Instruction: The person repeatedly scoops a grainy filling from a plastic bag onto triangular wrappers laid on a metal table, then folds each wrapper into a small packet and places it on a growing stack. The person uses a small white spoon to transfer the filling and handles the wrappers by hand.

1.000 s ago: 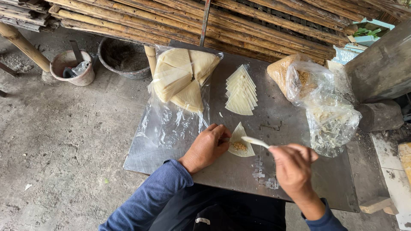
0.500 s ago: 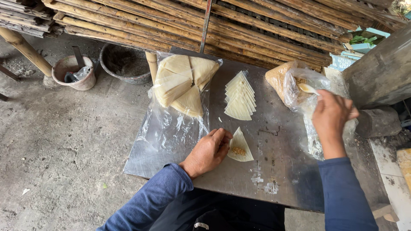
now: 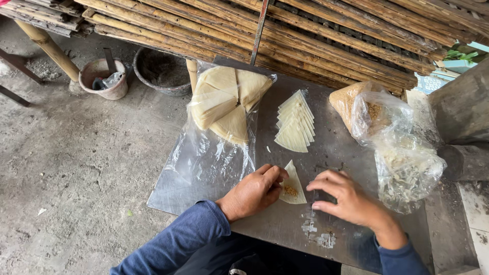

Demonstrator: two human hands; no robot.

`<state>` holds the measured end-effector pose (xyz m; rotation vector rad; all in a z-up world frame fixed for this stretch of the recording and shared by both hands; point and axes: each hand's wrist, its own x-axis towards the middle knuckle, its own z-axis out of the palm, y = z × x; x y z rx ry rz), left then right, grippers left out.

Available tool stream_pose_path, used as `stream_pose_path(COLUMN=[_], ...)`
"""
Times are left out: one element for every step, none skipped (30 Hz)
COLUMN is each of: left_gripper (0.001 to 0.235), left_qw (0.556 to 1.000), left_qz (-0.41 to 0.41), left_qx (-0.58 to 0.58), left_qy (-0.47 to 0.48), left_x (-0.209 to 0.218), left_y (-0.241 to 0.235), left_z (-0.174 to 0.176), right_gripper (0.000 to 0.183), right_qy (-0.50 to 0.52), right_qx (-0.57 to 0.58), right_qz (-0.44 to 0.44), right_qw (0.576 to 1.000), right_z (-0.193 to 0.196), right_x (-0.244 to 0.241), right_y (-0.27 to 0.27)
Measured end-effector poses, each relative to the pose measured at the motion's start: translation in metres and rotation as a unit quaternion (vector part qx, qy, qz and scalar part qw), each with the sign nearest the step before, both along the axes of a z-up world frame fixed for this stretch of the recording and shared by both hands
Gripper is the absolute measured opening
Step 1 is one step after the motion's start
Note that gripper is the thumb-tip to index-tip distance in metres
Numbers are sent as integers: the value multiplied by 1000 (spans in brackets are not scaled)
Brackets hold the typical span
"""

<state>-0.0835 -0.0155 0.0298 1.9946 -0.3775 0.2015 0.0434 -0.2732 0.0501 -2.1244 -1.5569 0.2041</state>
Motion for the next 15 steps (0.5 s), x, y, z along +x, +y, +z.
stream_pose_path(left_gripper=[34, 34, 34, 34, 35, 35, 34, 33, 31, 29, 27, 25, 24, 23, 22], left_qw=[1000, 1000, 1000, 1000, 1000, 1000, 1000, 999, 999, 999, 1000, 1000, 999, 999, 998], left_qz=[1, 1, 0, 3, 6, 8, 12, 17, 21, 20, 19, 18, 22, 26, 31], left_qx=[7, 15, 22, 15, 7, 0, 10, 19, 29, 26, 24, 21, 26, 31, 35], left_qy=[-4, -7, -10, 1, 13, 25, 22, 20, 18, 10, 3, -6, 7, 20, 32], left_x=[1, 2, 3, 4, 4, 4, 5, 5, 5, 5, 4, 4, 5, 5, 5], left_y=[0, -1, -1, -2, -3, -4, -4, -3, -3, -3, -2, -2, -2, -2, -2], left_z=[-1, -1, -2, -2, -2, -1, -1, -1, 0, 0, 0, 0, 0, 0, 0], right_gripper=[31, 29, 25, 21, 18, 16, 15, 14, 14, 14, 14, 17, 19, 22, 21], right_qy=[-2, -4, -8, -12, -17, -24, -31, -37, -43, -49, -54, -51, -48, -45, -43], right_qx=[-2, -3, 2, 8, 14, 17, 19, 21, 27, 33, 39, 33, 27, 20, 22], right_qz=[-14, -29, -22, -18, -15, -17, -20, -21, -19, -17, -15, -14, -12, -10, -9], right_qw=[1000, 1000, 1000, 1000, 1000, 999, 999, 999, 999, 998, 998, 998, 998, 999, 999], right_z=[1, 1, -1, -2, -2, -1, -1, -1, -2, -3, -3, -2, -2, -2, -2], right_x=[-6, -11, -13, -15, -16, -17, -18, -20, -21, -21, -21, -20, -19, -19, -19], right_y=[-1, -1, 3, 5, 7, 8, 8, 9, 9, 10, 9, 8, 7, 6, 6])
